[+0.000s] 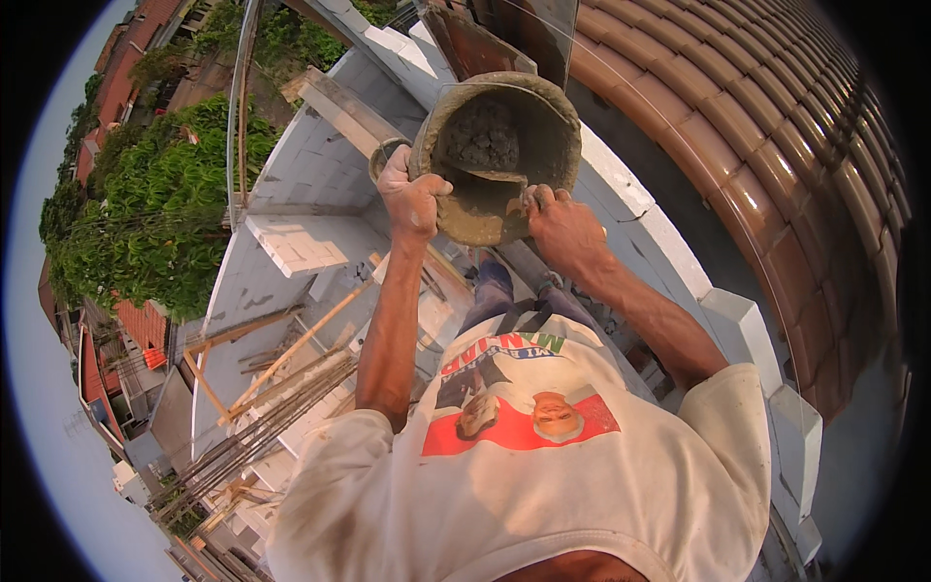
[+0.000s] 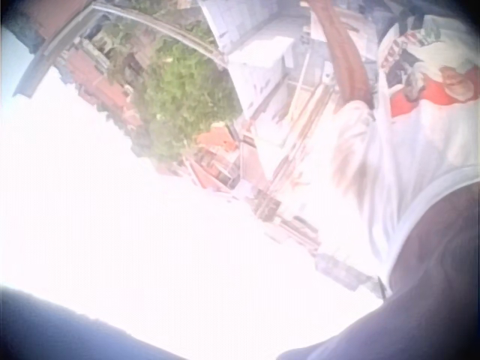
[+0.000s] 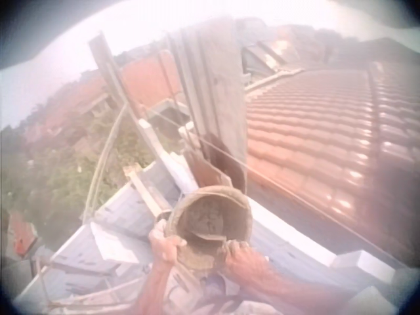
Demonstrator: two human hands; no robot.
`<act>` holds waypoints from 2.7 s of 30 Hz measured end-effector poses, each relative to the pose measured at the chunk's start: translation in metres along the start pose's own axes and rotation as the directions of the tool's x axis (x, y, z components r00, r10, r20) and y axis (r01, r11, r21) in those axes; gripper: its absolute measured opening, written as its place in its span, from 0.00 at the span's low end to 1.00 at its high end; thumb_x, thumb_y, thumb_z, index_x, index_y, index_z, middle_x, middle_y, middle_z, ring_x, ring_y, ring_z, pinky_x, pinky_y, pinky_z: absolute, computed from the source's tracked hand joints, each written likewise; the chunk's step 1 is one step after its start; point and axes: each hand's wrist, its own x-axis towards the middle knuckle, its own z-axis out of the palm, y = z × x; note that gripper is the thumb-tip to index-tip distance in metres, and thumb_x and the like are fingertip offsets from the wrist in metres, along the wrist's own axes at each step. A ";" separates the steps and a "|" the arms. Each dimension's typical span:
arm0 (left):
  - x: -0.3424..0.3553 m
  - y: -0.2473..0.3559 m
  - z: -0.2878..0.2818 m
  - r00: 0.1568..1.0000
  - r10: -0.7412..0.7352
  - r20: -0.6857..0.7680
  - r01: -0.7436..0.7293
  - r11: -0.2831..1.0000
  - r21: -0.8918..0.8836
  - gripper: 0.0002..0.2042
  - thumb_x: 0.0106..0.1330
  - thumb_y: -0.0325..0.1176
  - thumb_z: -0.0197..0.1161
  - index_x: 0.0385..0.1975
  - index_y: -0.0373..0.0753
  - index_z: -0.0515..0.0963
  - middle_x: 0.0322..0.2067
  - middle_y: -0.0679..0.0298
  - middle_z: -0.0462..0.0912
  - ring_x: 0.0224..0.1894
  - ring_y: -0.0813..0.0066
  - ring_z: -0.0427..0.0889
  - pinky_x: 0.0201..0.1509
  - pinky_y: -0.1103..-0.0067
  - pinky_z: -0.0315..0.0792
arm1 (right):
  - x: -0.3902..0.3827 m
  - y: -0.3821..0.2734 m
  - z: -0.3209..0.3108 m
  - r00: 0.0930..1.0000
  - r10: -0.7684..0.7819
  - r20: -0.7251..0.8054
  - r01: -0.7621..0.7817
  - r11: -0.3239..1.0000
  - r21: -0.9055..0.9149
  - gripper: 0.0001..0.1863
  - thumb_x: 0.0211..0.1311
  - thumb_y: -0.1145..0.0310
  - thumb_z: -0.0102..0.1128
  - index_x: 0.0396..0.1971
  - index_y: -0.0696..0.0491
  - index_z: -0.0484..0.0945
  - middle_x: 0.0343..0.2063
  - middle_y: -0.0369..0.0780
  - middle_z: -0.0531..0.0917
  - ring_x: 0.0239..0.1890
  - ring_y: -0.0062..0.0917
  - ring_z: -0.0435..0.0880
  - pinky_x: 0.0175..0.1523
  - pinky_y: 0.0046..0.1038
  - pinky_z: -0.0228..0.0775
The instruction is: The person scoops wet cement from a bucket using a trowel and applies it to the joints of a white block wall. They smooth the cement into the gaps between the blocks and along the top edge of the wall, working on a rooftop construction site.
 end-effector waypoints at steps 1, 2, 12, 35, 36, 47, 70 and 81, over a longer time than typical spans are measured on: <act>-0.003 -0.002 -0.002 1.000 0.004 -0.021 -0.003 1.000 0.010 0.12 0.42 0.13 0.58 0.24 0.39 0.71 0.23 0.72 0.74 0.23 0.84 0.69 0.28 0.84 0.66 | 0.000 0.005 -0.004 0.998 0.051 -0.021 -0.051 0.999 0.007 0.17 0.60 0.75 0.57 0.49 0.64 0.77 0.43 0.47 0.78 0.47 0.38 0.83 0.40 0.34 0.83; -0.004 -0.004 -0.004 1.000 0.017 -0.014 -0.017 0.999 0.029 0.12 0.42 0.13 0.59 0.24 0.39 0.71 0.23 0.73 0.74 0.23 0.85 0.69 0.28 0.84 0.66 | 0.001 0.010 -0.010 0.994 0.102 -0.041 -0.101 0.995 0.016 0.17 0.61 0.74 0.57 0.49 0.64 0.78 0.43 0.47 0.78 0.47 0.38 0.83 0.39 0.34 0.83; -0.015 -0.001 0.001 0.992 0.105 -0.076 -0.087 0.976 0.202 0.09 0.42 0.17 0.60 0.23 0.36 0.73 0.22 0.75 0.71 0.24 0.86 0.65 0.28 0.86 0.63 | 0.003 0.009 -0.004 0.998 0.033 -0.057 -0.036 0.998 -0.050 0.17 0.62 0.75 0.56 0.50 0.65 0.76 0.40 0.48 0.78 0.40 0.41 0.84 0.36 0.37 0.84; -0.051 0.042 0.008 0.857 0.410 0.313 -0.498 0.815 0.295 0.09 0.38 0.18 0.61 0.23 0.32 0.75 0.26 0.64 0.78 0.28 0.80 0.70 0.34 0.83 0.66 | -0.010 0.045 -0.056 0.947 0.135 0.292 -0.298 0.713 0.635 0.22 0.55 0.68 0.60 0.51 0.60 0.79 0.33 0.57 0.84 0.36 0.46 0.86 0.41 0.41 0.77; -0.052 0.044 0.008 0.871 0.385 0.306 -0.463 0.851 0.248 0.09 0.38 0.18 0.61 0.23 0.32 0.74 0.27 0.64 0.78 0.28 0.80 0.70 0.34 0.83 0.66 | -0.012 0.043 -0.061 0.924 0.143 0.354 -0.355 0.662 0.660 0.22 0.55 0.67 0.61 0.50 0.60 0.79 0.33 0.55 0.84 0.36 0.44 0.86 0.41 0.40 0.77; -0.062 0.009 0.021 0.981 0.161 0.106 -0.170 0.982 0.085 0.11 0.44 0.17 0.63 0.30 0.33 0.78 0.32 0.67 0.82 0.30 0.84 0.73 0.38 0.83 0.70 | -0.048 -0.003 -0.008 0.904 0.176 0.390 -0.421 0.197 0.885 0.17 0.61 0.56 0.65 0.32 0.56 0.78 0.17 0.32 0.74 0.16 0.17 0.72 0.20 0.23 0.61; -0.091 -0.110 -0.053 0.611 -0.701 -0.369 0.553 0.711 -0.434 0.33 0.60 0.19 0.62 0.66 0.36 0.59 0.57 0.51 0.74 0.54 0.48 0.80 0.56 0.47 0.76 | -0.044 0.069 0.011 0.697 0.338 0.633 -0.579 -0.256 0.774 0.11 0.63 0.64 0.64 0.28 0.54 0.74 0.19 0.32 0.73 0.13 0.14 0.68 0.15 0.22 0.58; -0.120 -0.088 -0.076 0.623 -0.582 -0.523 0.511 0.808 -0.292 0.29 0.51 0.14 0.58 0.57 0.34 0.67 0.50 0.50 0.77 0.45 0.52 0.83 0.49 0.59 0.81 | 0.130 0.171 0.115 0.837 0.547 0.025 -0.501 0.746 0.440 0.20 0.58 0.66 0.58 0.45 0.64 0.77 0.37 0.58 0.83 0.40 0.56 0.82 0.48 0.48 0.75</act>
